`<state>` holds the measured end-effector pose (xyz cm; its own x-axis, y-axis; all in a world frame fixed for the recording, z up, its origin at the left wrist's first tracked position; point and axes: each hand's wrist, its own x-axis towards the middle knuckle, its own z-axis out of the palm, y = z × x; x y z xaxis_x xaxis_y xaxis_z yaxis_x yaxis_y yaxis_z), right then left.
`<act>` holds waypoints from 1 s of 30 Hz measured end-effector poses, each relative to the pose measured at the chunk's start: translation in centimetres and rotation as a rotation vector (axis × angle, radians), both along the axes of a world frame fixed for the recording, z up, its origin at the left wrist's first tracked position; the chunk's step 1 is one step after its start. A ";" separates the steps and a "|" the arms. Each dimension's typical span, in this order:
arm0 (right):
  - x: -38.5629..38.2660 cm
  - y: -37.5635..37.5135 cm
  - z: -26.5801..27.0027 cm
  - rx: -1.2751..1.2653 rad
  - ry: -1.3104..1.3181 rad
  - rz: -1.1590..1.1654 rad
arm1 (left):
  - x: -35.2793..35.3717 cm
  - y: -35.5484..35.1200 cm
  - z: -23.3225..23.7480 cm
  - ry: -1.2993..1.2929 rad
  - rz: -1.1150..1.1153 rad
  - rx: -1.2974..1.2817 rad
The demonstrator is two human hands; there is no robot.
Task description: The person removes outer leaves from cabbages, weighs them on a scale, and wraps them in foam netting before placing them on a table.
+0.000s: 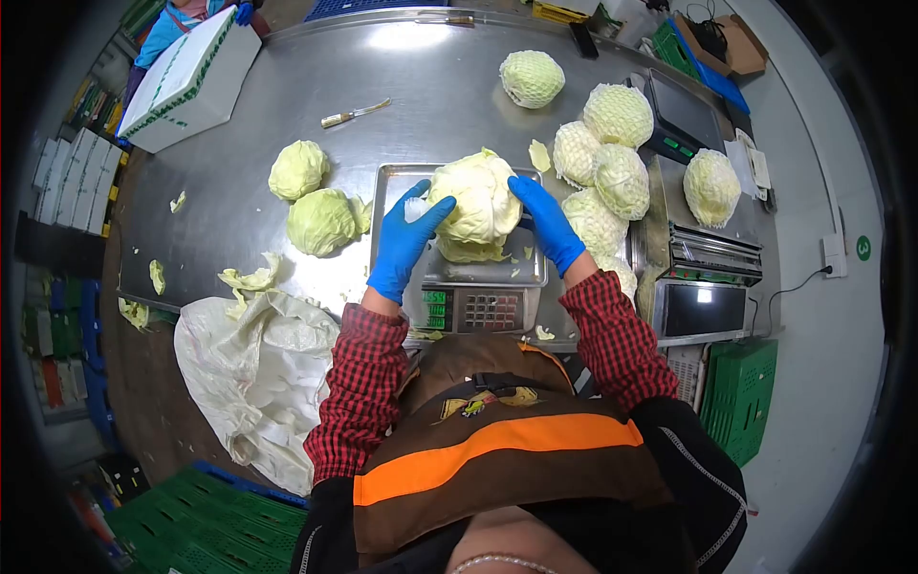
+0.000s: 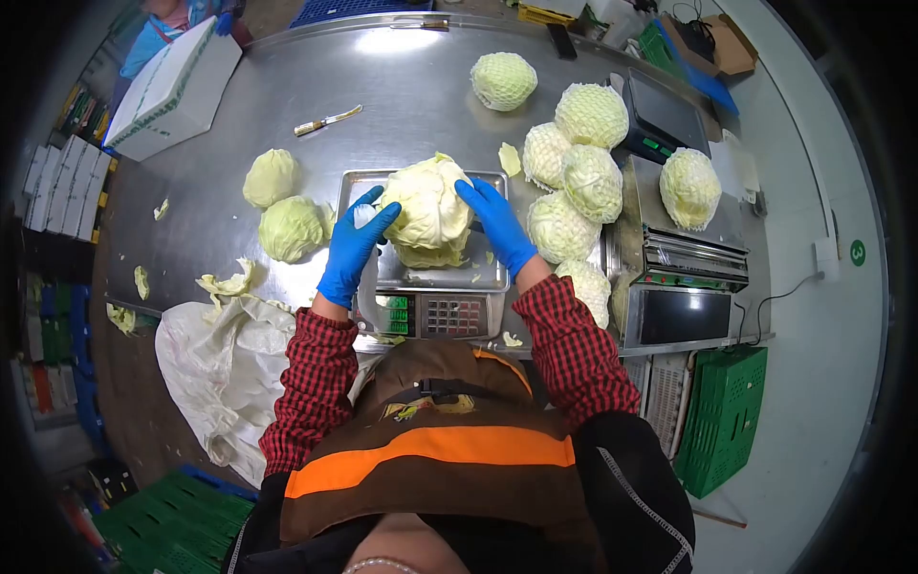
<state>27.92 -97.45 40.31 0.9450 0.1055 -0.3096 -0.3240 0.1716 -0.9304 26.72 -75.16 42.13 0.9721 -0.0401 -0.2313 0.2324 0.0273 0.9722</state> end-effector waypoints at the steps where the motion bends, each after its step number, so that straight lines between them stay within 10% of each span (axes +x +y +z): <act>1: 0.0 0.0 0.1 -0.024 0.023 0.000 | 0.0 0.0 0.0 -0.020 -0.010 -0.022; 30: -0.9 0.1 0.2 -0.021 -0.061 0.009 | -1.7 0.5 -1.2 -0.070 -0.031 -0.075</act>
<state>27.04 -97.34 40.47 0.9612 0.1083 -0.2539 -0.2682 0.1495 -0.9517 25.00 -74.69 40.91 0.9837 -0.0856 -0.1579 0.1658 0.0945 0.9816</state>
